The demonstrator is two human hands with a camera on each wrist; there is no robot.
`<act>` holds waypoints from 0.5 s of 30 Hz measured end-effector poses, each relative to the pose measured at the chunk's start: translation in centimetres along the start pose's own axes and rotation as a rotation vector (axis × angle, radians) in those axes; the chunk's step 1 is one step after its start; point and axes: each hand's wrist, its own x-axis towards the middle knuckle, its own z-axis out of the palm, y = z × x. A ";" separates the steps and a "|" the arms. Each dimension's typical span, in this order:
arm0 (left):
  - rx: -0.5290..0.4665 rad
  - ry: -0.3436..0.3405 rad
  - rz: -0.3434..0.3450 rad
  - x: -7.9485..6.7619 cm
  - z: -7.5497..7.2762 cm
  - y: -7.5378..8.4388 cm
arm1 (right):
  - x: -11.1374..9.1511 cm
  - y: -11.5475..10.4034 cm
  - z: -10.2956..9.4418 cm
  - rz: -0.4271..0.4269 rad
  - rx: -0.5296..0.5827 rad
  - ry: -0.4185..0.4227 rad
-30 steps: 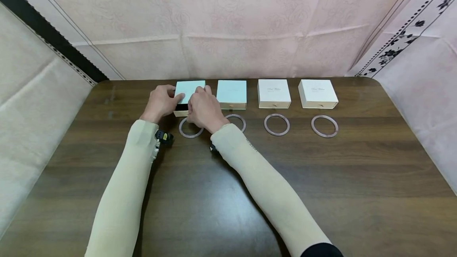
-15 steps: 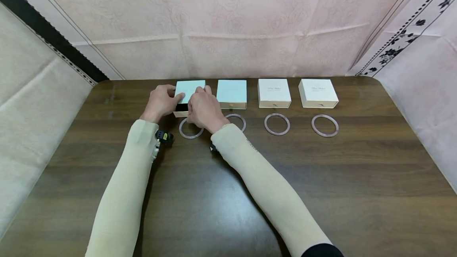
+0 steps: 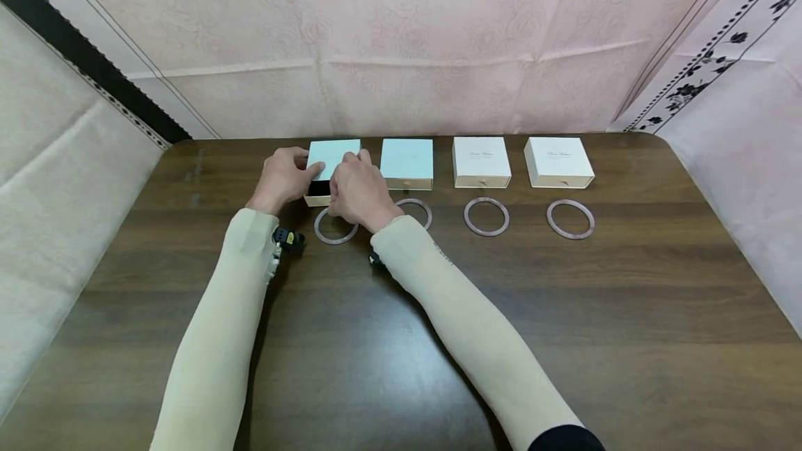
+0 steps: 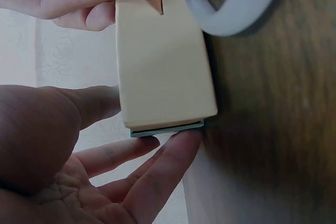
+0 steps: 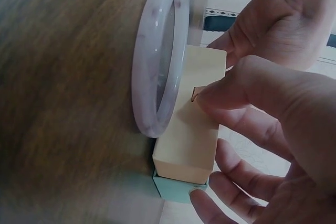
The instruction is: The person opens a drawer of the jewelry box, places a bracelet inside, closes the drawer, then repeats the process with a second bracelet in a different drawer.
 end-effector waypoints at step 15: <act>0.001 -0.001 -0.004 0.0 0.0 0.1 | -0.1 -0.1 -0.2 -0.008 -0.017 -0.027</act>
